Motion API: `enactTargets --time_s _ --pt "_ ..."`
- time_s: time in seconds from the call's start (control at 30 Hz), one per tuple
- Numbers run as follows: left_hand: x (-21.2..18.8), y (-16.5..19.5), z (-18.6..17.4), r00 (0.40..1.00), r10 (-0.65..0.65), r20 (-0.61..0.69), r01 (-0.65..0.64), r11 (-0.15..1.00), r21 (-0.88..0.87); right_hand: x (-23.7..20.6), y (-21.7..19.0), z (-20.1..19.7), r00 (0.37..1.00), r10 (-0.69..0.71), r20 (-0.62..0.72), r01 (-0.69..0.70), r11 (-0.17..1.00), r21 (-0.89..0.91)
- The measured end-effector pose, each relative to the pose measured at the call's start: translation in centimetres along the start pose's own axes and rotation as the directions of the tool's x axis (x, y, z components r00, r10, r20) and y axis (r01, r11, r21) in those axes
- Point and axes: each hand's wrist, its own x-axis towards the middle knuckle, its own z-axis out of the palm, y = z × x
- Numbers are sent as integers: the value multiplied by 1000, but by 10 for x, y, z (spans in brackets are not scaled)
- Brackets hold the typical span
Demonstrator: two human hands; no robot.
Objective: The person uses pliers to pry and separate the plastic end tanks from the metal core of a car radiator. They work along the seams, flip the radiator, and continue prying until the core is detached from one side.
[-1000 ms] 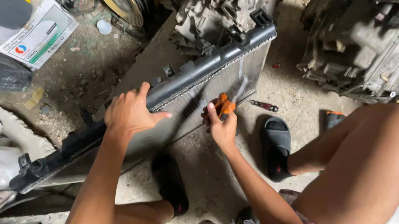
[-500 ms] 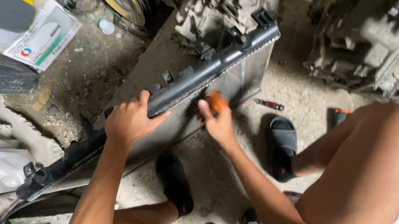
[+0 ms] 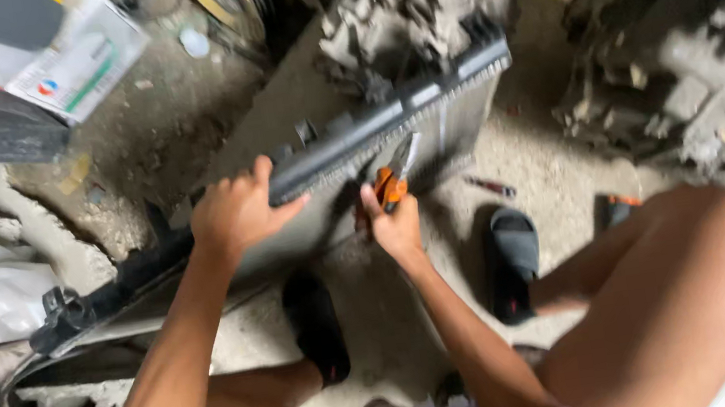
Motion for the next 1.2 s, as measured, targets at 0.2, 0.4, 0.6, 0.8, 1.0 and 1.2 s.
enactTargets --time_s 0.2,0.4,0.6,0.8,1.0,1.2 --pt "-1 -1 3 996 -3 -91 6 999 38 -2 25 3 998 -46 -37 44 998 -39" --pt "-1 -2 3 991 48 -121 -43 998 41 -1 21 5 996 -29 -87 33 998 47" --pt "0 -3 1 999 20 -38 -18 999 34 -1 -6 3 997 -23 -77 26 999 38" --pt "-1 -5 0 999 19 26 -19 1000 7 1 18 7 988 -143 -59 134 982 -131" --pt "-3 -6 1 1000 21 -8 -21 1000 3 0 34 23 989 -115 -96 100 984 -149" --pt "-5 -7 1 1000 2 -8 -2 1000 5 -5 22 32 996 94 3 -94 993 73"
